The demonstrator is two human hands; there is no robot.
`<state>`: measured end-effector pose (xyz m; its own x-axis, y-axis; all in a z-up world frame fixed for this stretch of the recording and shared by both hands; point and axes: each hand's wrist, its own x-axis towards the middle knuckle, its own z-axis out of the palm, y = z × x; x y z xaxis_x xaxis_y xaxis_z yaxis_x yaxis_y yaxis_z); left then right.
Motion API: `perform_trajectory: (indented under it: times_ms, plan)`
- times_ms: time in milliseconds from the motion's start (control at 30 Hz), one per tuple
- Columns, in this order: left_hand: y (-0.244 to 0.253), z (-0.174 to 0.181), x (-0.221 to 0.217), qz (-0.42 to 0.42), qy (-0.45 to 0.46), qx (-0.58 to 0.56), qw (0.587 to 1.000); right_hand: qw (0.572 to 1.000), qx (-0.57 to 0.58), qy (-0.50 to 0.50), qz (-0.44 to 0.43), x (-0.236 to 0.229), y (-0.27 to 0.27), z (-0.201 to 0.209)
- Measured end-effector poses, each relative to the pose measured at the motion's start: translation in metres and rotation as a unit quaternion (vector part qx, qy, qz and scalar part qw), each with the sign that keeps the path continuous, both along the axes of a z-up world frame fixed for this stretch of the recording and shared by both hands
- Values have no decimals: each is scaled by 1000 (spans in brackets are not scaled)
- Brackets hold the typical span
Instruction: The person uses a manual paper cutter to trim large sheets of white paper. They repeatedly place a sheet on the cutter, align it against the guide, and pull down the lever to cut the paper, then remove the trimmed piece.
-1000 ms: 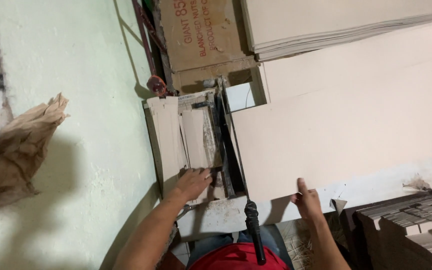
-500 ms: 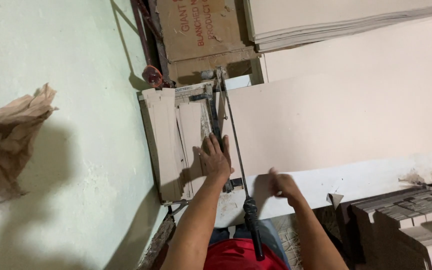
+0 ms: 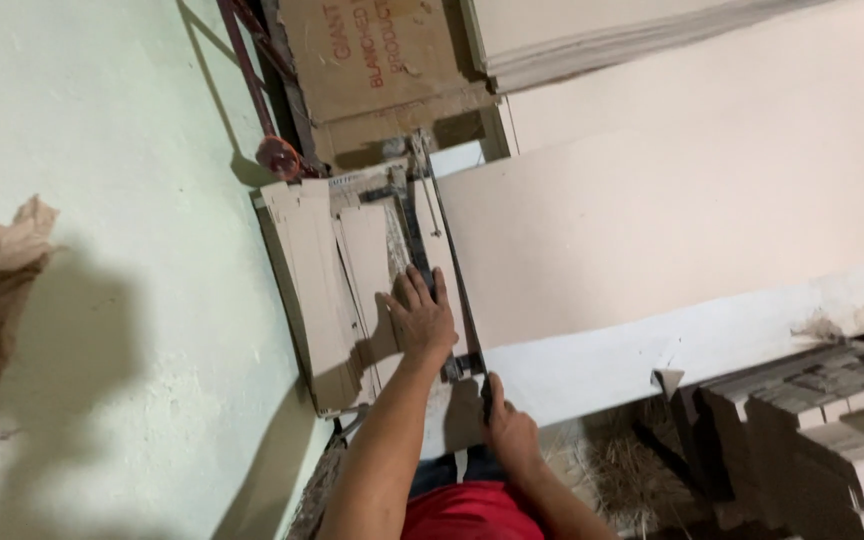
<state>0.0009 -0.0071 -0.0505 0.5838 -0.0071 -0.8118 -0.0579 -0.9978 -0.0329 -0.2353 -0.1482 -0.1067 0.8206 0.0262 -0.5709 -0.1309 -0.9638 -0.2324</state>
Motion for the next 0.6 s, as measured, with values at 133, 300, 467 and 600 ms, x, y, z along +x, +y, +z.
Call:
perform_trajectory:
  times_ms: [133, 300, 467, 600]
  plan:
    - [-4, -5, -10, -14, -37, 4, 999, 999, 36, 4, -36, -2, -3, 23]
    - [3, 2, -9, -41, -49, 6, 998, 997, 24, 71, -28, 11, 0, 13]
    - [5, 36, -7, -33, -54, -8, 998, 984, 152, 47, -77, 25, -6, 72]
    - [13, -13, -36, -132, -94, -51, 985, 948, 211, 180, -155, 95, -7, 238]
